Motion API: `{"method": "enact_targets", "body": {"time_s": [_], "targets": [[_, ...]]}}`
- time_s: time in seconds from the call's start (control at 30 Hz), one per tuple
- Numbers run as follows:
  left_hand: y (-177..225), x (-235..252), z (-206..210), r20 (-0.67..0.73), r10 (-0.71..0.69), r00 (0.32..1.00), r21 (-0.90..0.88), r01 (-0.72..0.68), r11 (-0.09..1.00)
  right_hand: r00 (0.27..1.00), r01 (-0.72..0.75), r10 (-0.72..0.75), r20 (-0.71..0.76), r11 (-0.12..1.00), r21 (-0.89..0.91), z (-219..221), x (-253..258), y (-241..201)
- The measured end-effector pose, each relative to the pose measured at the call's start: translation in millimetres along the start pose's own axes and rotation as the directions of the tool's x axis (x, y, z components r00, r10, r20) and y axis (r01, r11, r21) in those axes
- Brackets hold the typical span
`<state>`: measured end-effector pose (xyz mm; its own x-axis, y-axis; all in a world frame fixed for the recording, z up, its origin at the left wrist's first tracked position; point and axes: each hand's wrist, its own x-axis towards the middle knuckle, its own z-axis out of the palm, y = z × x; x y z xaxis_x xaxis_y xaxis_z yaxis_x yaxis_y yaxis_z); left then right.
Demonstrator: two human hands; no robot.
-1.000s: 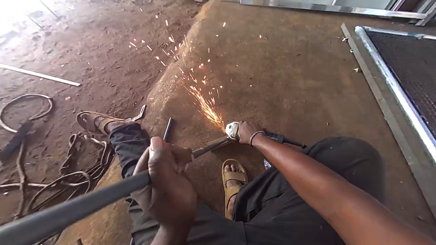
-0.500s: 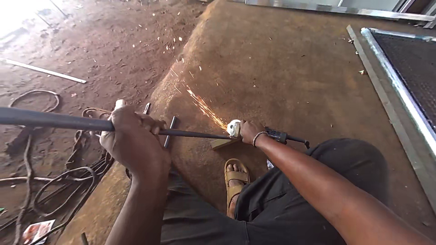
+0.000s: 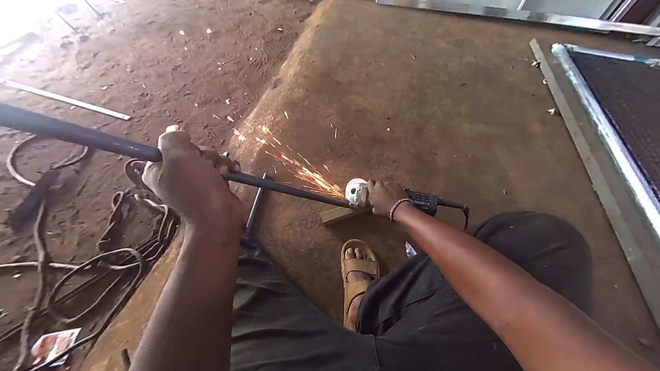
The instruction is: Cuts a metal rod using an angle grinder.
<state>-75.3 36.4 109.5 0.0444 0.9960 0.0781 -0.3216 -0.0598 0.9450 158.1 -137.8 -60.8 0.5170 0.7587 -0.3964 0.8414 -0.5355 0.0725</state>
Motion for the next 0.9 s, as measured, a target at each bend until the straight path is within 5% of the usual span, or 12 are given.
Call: {"method": "enact_targets", "body": {"time_s": [0.9], "targets": [[-37, 108, 19, -0.029, -0.108, 0.994, 0.162, 0.111, 0.98, 0.989, 0.126, -0.125, -0.073, 0.992, 0.001, 27, 16, 37]]}}
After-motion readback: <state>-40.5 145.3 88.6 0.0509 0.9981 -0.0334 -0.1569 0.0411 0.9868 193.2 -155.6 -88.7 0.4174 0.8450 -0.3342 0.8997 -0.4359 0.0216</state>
